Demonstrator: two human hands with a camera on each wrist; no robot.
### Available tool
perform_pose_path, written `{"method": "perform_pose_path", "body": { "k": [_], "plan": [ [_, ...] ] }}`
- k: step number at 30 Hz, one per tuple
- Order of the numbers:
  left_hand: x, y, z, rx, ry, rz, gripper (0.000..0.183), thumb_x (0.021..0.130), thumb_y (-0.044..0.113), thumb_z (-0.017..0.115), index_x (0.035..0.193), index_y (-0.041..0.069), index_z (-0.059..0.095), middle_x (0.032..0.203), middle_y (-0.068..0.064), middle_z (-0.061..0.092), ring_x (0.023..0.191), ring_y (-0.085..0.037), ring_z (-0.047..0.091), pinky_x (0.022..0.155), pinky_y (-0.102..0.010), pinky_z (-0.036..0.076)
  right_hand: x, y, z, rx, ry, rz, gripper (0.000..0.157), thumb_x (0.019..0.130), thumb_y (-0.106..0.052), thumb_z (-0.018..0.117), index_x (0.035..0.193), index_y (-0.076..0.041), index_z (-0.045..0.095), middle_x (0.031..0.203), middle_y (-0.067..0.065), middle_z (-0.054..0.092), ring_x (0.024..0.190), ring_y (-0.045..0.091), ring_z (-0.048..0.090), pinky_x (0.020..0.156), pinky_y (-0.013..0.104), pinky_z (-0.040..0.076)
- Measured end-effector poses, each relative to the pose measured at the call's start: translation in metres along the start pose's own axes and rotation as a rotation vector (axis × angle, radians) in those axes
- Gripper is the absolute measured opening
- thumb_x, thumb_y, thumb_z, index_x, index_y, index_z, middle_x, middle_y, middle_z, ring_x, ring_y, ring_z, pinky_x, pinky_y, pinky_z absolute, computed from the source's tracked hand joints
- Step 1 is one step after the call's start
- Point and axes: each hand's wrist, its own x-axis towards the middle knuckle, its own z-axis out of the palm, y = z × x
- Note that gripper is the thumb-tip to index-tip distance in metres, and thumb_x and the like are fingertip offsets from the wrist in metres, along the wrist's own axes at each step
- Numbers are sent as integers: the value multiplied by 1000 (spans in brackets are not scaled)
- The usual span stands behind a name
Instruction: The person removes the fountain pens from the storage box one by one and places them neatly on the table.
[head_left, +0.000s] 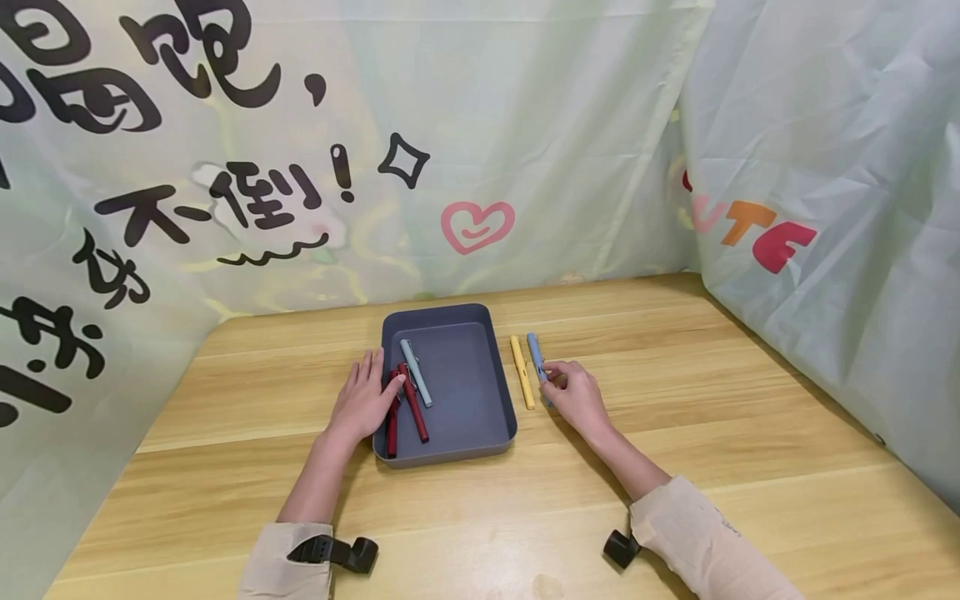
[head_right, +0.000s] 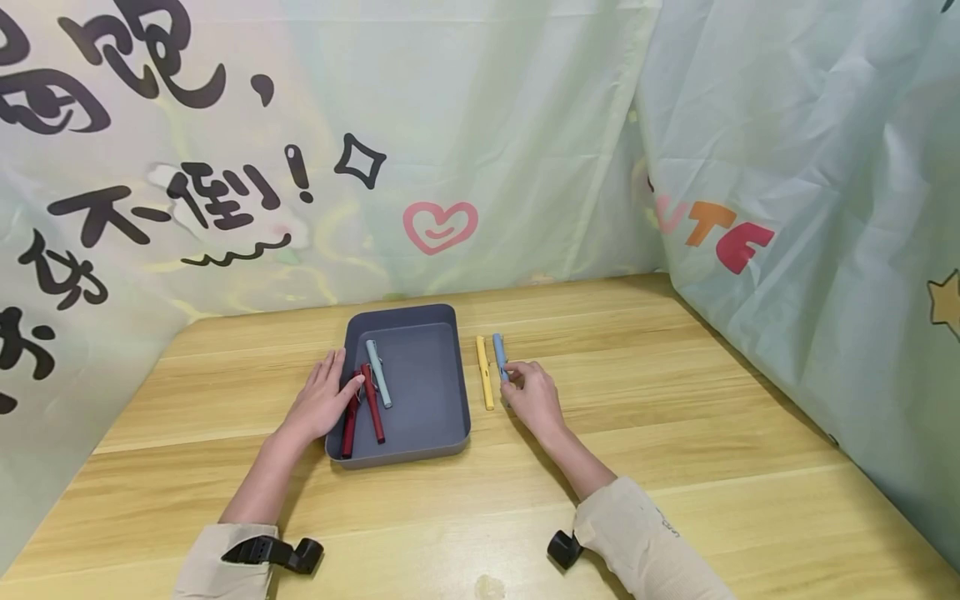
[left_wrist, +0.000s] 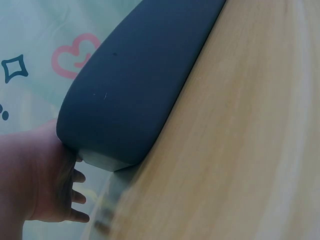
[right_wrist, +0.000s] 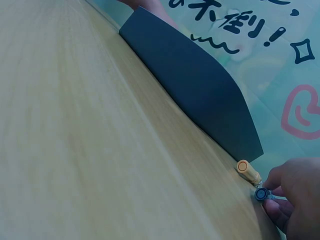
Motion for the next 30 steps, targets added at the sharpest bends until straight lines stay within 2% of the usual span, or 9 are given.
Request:
{"method": "perform_pose_path", "body": {
  "k": [18,24,30],
  "plan": [
    [0,-1,0,-3,-1,1,69,98,45,30,148,4,4,150,-23,1,133,-44,1,104,-56,9,2,-1,-2,3,13,14,26,84,-9,65,109,1,65,92,11,57,73,21,59,56,28,47],
    [0,-2,0,0,5,-7,68,98,44,30,148,4,5,150,-22,2,133,-44,2,104,-56,9,1,-9,-4,2,30,-22,27,84,-9,64,109,1,65,95,13,58,74,22,59,59,31,48],
    [0,1,-1,-3,-6,-17,63,100,38,28,148,5,5,150,-21,2,134,-43,1,104,-56,9,2,-22,-6,20,28,-64,26,82,-6,64,106,2,66,98,17,58,74,23,60,60,31,50]
  ]
}}
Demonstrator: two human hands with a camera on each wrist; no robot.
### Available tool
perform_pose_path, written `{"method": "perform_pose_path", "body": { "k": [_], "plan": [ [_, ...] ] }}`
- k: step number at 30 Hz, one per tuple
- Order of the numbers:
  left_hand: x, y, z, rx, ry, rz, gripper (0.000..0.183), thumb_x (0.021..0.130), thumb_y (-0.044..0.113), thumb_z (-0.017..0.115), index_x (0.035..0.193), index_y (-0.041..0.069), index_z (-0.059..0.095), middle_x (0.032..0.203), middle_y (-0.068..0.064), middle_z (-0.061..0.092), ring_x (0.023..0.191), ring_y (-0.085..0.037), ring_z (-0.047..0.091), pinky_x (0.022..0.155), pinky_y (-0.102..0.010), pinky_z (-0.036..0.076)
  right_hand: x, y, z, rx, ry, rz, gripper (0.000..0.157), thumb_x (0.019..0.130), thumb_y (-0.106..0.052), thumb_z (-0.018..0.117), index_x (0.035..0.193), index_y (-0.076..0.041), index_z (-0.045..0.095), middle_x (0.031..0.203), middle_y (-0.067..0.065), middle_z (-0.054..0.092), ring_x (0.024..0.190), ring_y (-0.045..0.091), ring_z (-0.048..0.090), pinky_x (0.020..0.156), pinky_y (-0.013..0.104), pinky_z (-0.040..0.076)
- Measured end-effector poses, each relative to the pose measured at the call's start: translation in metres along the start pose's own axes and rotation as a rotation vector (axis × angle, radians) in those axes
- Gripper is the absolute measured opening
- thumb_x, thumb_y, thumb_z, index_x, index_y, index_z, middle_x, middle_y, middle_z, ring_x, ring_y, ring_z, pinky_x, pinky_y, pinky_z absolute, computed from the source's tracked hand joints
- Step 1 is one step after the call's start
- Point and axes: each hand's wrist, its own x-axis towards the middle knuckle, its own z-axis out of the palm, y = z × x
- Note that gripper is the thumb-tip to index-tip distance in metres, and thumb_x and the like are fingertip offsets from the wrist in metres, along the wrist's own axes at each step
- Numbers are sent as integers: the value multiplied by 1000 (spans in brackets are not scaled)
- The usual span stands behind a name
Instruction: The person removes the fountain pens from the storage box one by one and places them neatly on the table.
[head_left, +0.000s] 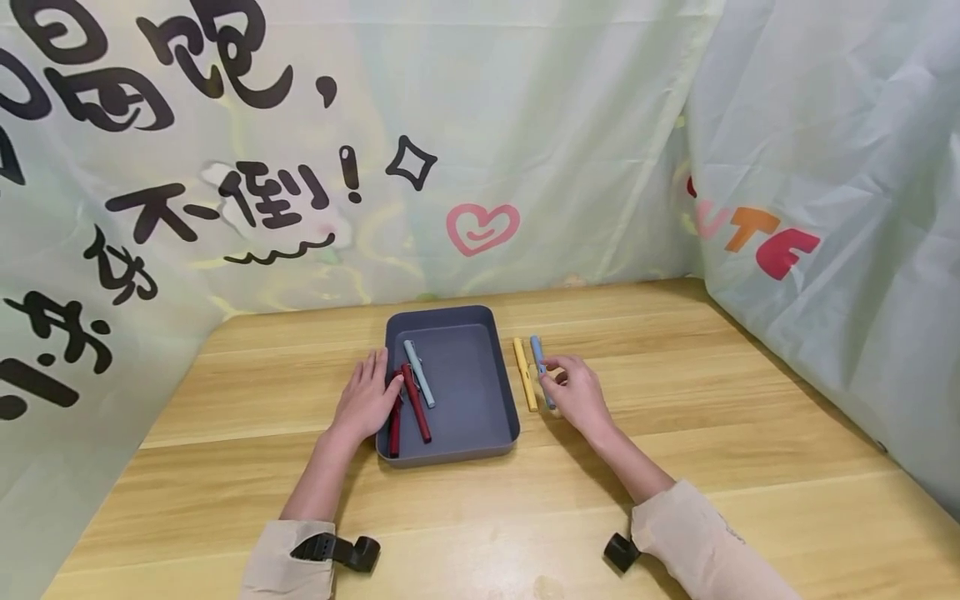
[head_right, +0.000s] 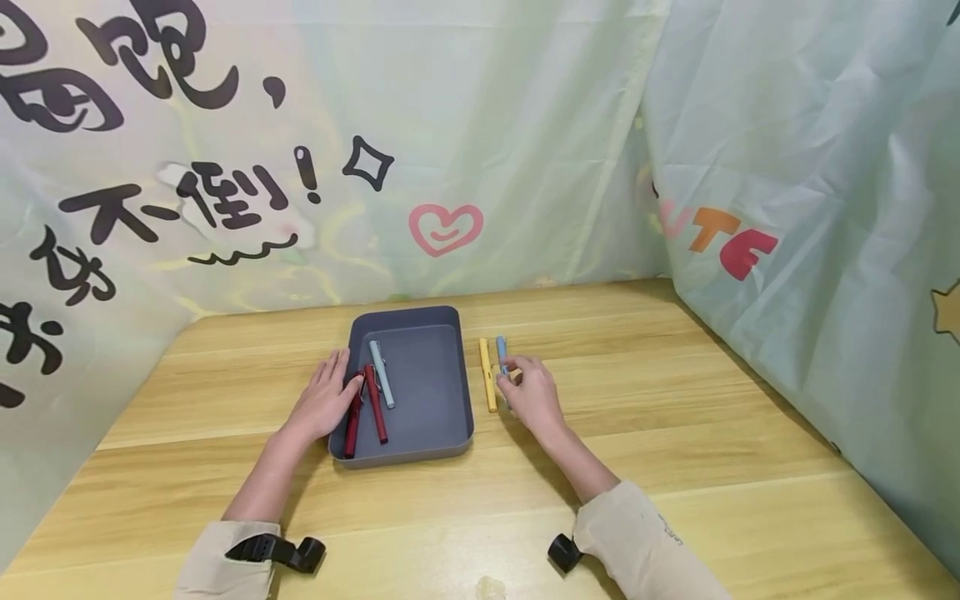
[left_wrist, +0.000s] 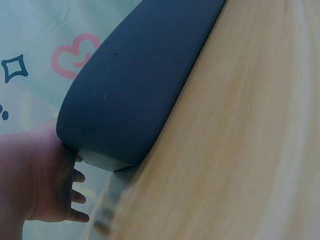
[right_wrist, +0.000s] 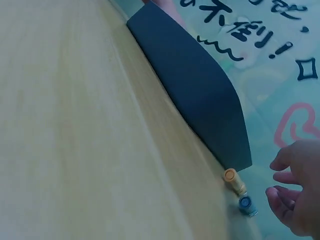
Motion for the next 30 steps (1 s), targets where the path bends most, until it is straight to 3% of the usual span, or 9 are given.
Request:
{"method": "perform_pose_path", "body": {
  "k": [10,20,30],
  "plan": [
    [0,0,0,17,-5,0,59,98,24,28,148,4,6,150,-21,2,134,-43,3,104,-56,10,10,-45,8,48,-99,-79,22,81,-4,66,103,2,67,96,15,59,73,23,60,61,30,50],
    [2,-2,-2,26,-2,4,59,97,24,28,148,5,5,150,-22,3,133,-43,4,104,-56,11,26,-86,31,7,-189,-104,18,84,-12,66,101,-9,69,99,5,59,78,16,58,63,28,48],
    [2,-1,-1,24,5,-14,59,97,25,29,148,6,6,151,-20,3,134,-42,4,104,-55,12,50,-111,62,-48,-376,-125,17,85,-14,66,102,-10,68,99,7,59,85,18,59,67,27,49]
  ]
}}
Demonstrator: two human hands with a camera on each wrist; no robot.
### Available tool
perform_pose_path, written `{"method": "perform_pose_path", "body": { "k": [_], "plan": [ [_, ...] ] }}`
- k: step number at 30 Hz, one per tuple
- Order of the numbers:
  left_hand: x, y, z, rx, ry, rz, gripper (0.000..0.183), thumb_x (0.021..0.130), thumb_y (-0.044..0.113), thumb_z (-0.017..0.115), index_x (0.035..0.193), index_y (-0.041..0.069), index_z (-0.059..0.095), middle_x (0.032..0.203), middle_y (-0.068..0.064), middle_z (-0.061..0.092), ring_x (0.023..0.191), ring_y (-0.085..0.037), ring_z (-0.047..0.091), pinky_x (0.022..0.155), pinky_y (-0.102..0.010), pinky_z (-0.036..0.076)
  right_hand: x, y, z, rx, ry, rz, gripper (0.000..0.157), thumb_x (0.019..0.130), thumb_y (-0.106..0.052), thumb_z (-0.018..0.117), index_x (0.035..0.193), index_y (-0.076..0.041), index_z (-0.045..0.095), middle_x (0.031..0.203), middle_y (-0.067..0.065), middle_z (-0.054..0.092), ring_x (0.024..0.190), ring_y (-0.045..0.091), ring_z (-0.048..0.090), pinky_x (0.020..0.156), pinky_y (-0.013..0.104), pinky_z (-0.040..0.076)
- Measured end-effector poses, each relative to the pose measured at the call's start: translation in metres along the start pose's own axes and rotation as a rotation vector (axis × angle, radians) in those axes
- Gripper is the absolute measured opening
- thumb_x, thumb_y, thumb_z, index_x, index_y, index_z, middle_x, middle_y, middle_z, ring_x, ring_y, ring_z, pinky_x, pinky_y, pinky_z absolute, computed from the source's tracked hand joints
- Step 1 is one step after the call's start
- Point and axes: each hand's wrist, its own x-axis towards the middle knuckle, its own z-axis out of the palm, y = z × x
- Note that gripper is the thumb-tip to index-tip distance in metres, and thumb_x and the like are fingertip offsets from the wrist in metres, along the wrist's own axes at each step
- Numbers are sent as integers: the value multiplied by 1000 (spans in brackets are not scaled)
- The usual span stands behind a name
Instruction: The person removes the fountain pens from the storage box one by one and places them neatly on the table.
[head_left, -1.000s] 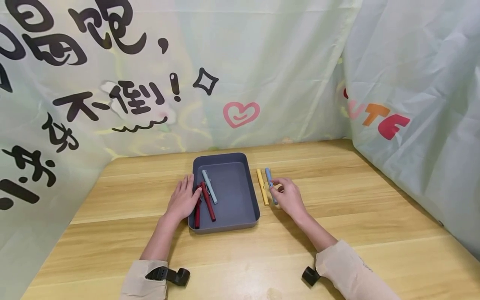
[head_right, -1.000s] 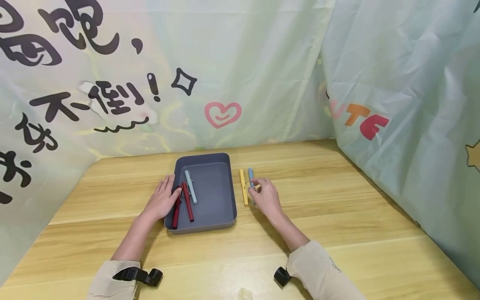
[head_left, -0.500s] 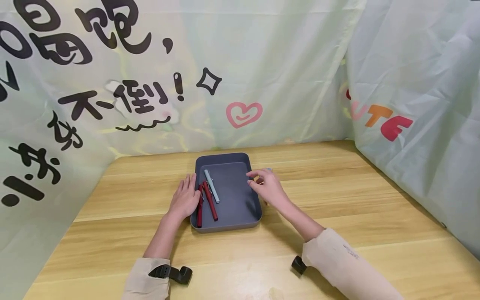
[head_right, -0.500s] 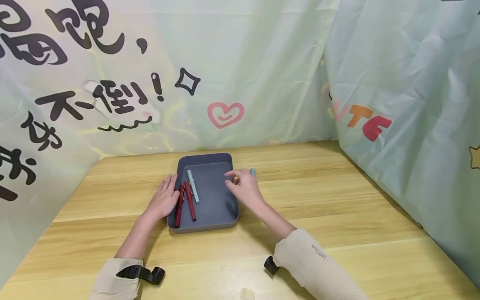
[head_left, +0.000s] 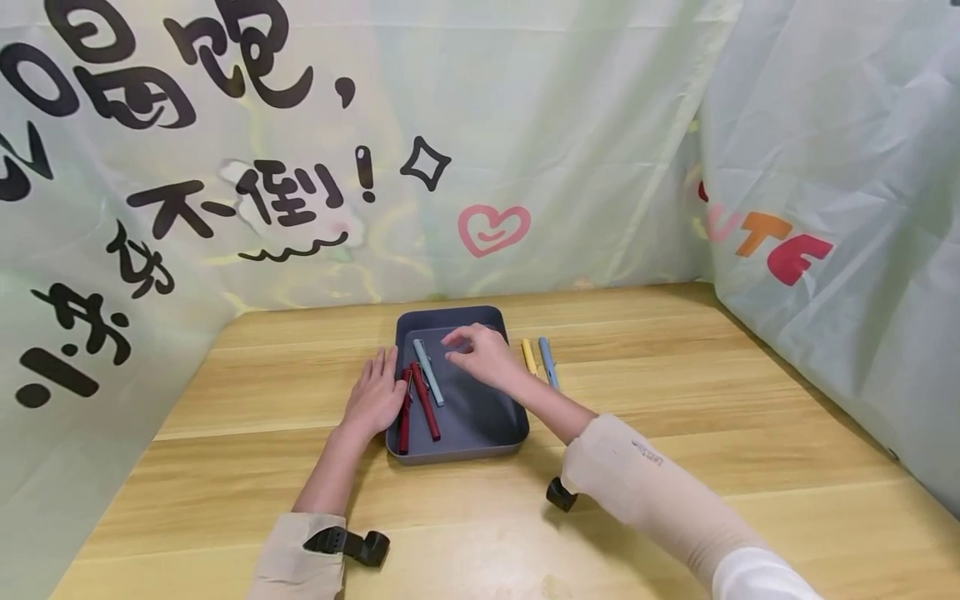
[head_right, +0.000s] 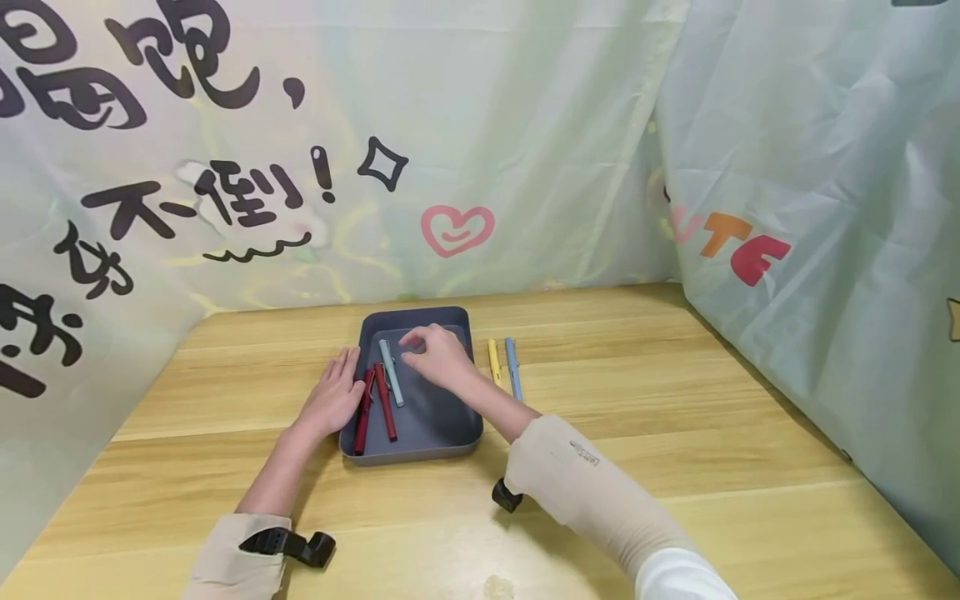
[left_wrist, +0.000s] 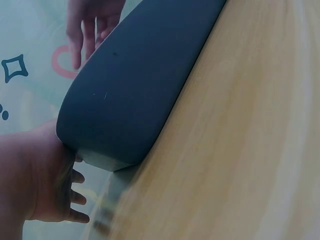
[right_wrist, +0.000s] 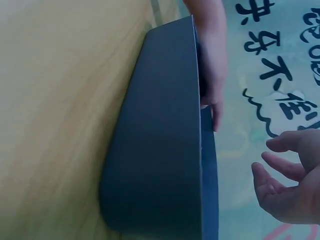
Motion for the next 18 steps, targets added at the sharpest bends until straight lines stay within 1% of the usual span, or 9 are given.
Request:
{"method": "perform_pose_path", "body": {
  "k": [3,7,11,12,15,18],
  "plan": [
    [0,1,0,0,-1,-6,59,97,26,30,148,7,6,151,-19,3,134,-42,4,104,-56,12,9,-2,7,-23,-73,-1,19,85,-12,65,103,-7,67,97,6,62,87,19,59,69,27,48],
    [1,1,2,-1,-6,-9,59,98,27,30,148,7,6,151,-19,3,134,-41,4,104,-55,12,18,0,19,-28,-165,38,21,85,-10,65,104,-4,67,95,5,65,86,18,60,70,27,48],
    [2,2,2,-4,-18,-15,59,98,27,30,148,8,5,151,-18,2,135,-40,3,105,-54,12,25,8,31,-37,-238,91,19,84,-11,67,103,-8,68,92,4,65,81,16,60,67,28,49],
    [2,2,2,-4,-18,-16,59,98,28,30,149,8,5,151,-18,2,135,-40,3,105,-54,12,29,17,37,-37,-240,69,19,83,-14,68,102,-11,68,90,3,65,77,14,60,65,27,48],
    [1,2,2,-4,-17,-14,60,98,27,30,148,8,5,151,-18,1,135,-40,3,105,-54,12,33,20,43,-59,-265,83,18,82,-15,69,100,-13,69,88,2,65,73,13,59,63,26,48],
    [2,1,1,-4,-12,-15,60,98,27,30,148,8,5,151,-18,2,135,-40,3,105,-54,12,33,19,47,-68,-277,85,19,82,-15,70,101,-13,69,88,2,66,73,13,59,63,27,47]
  ]
}}
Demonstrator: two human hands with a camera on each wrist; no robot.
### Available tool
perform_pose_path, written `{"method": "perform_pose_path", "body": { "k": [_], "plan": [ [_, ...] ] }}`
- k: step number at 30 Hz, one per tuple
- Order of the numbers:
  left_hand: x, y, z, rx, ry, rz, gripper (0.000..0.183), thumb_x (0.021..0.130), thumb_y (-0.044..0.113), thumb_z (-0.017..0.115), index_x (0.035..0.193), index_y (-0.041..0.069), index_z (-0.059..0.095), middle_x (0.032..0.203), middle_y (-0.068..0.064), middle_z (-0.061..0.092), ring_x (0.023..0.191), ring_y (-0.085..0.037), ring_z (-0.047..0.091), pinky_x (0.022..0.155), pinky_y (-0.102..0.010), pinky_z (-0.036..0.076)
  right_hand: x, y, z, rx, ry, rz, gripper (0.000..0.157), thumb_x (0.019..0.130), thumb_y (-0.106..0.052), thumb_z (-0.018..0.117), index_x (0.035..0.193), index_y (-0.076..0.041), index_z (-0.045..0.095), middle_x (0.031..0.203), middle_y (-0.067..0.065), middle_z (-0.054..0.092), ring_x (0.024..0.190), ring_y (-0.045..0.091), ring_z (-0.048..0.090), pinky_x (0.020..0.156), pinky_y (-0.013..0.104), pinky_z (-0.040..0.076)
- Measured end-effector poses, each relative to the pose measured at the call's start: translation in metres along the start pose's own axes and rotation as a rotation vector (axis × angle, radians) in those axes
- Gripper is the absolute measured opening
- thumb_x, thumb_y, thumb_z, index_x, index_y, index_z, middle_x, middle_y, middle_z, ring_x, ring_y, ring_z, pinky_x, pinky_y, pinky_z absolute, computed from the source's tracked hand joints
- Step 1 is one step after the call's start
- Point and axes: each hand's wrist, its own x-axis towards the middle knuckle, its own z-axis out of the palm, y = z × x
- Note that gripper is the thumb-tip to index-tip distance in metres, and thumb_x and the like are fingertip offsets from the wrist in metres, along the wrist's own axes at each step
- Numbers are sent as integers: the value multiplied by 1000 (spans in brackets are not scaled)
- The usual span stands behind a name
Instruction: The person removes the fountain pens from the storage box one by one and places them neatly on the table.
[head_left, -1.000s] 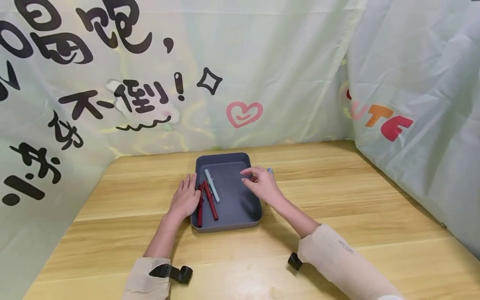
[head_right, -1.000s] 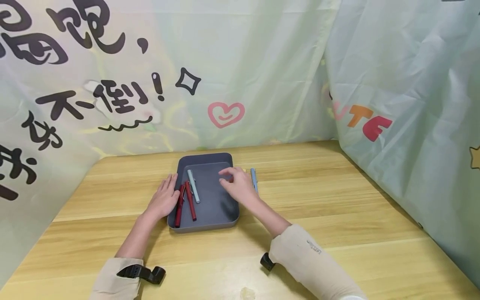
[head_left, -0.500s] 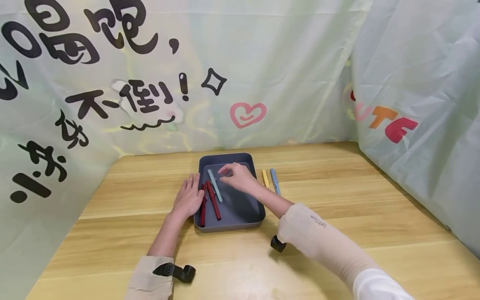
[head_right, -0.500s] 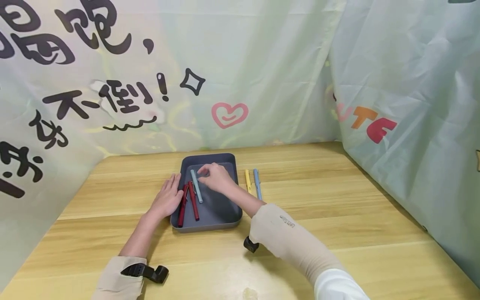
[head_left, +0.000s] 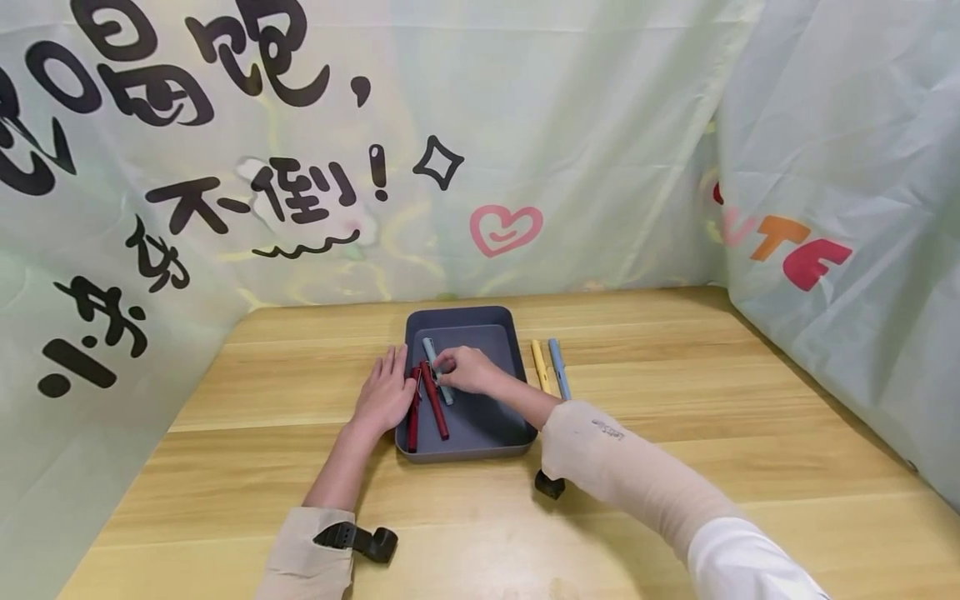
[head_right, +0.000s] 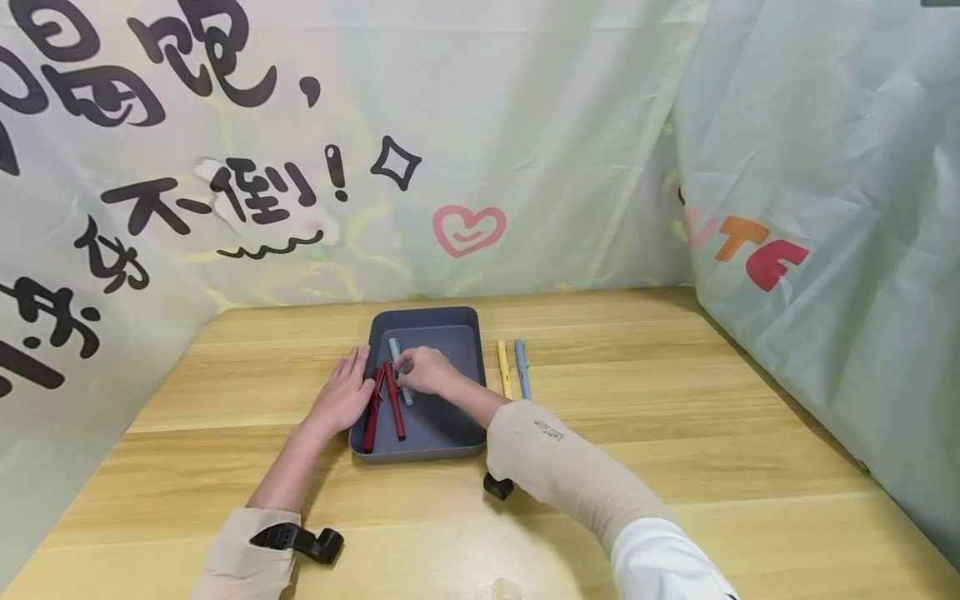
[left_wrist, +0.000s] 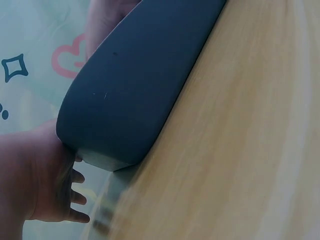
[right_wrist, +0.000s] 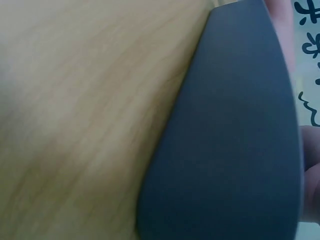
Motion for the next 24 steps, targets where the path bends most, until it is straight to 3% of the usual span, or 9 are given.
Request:
{"method": "perform_pose_path", "body": {
  "k": [2,12,24],
  "plan": [
    [1,0,0,-1,-2,-2,60,98,27,30,148,8,5,151,-18,1,135,-40,3,105,-54,12,-4,-8,-1,-16,-7,20,21,83,-12,68,103,-11,68,91,4,66,76,15,60,66,28,47],
    [1,1,2,-19,1,1,59,98,26,31,149,8,5,151,-18,2,134,-41,3,104,-56,13,-6,-3,10,-152,55,-27,23,82,-12,70,104,-11,68,89,5,58,83,19,52,69,29,44],
    [1,0,1,-15,2,-7,60,98,26,31,149,9,5,151,-19,2,134,-41,4,105,-55,12,-16,-3,9,-219,67,-18,24,78,-7,72,101,-11,69,85,4,52,80,17,48,67,30,43]
  ]
}}
